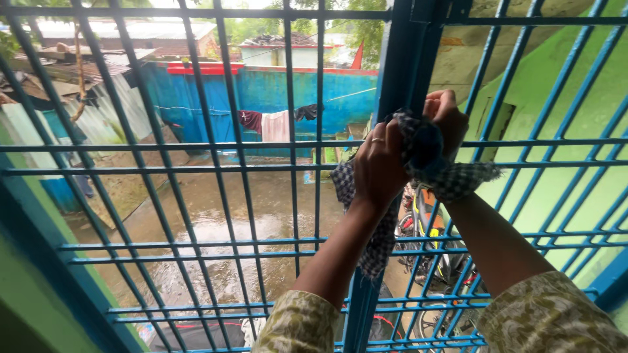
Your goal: The person wipes a blue metal window grille with a cloth. They move the cloth along the vertical and horizontal bars, cleaning the surface from the inside of the room.
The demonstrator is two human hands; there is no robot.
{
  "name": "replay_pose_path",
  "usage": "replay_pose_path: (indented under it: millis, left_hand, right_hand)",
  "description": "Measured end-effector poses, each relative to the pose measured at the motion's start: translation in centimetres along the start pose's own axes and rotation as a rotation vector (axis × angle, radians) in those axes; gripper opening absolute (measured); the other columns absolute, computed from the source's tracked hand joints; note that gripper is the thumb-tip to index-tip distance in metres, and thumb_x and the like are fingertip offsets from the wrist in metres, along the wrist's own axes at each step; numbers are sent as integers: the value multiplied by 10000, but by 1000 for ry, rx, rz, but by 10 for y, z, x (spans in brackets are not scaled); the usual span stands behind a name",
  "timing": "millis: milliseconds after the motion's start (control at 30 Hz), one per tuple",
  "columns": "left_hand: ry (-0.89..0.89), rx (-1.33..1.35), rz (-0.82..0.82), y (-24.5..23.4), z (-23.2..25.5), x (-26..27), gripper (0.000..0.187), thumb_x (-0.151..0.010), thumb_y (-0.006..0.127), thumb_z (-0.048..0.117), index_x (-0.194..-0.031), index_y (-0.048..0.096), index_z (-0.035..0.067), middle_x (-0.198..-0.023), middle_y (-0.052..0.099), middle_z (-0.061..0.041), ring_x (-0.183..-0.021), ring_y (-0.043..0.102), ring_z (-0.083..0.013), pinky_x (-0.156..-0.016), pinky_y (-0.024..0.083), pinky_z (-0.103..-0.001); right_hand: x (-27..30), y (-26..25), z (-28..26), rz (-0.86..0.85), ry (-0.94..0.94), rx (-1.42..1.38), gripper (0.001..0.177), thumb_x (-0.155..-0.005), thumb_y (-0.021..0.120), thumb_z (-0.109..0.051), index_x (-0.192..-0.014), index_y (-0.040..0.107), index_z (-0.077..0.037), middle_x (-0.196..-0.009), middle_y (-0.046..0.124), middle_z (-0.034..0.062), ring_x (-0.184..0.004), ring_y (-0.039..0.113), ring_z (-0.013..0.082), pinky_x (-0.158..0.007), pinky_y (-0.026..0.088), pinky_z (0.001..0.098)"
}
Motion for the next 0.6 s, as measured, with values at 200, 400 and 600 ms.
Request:
replay_pose_path:
  millis: [200,400,600]
  left_hand:
    - [124,-60,-60,-7,-8,25,554,-844,772,303,-1239,545,-12,-997,632,-164,-912,679,-321,-791,599,-432]
    - [163,48,-255,-23,-36,39,654,-771,764,509,-1192,593,38,-777,658,-115,-620,650,-253,-568,575,-390]
    - [-124,-242,-411,-23,-79,11,429,-1050,583,553,-1043,610,124,-688,588,-27,-463,499,-141,-377,371,-273]
  right_hand:
    - [-1,-4,-19,11,78,15,237,-1044,535,-214,-1021,660,-14,-832,750,168,-741,769,299,-677,613,403]
    - [-4,-5,-20,59,0,68,214,-1018,581,-198,-990,679,-11,-763,734,179,-729,762,302,-635,603,402]
    - [-4,-1,-13,46,36,94,203,-1026,560,-180,-965,680,-28,-720,723,161,-664,752,280,-602,588,381]
Point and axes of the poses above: each hand's wrist, its own x-axis away from the middle knuckle, its own y-axis out of the palm, z = x × y, the point moved 2 cm from there along -x, towards the middle knuckle
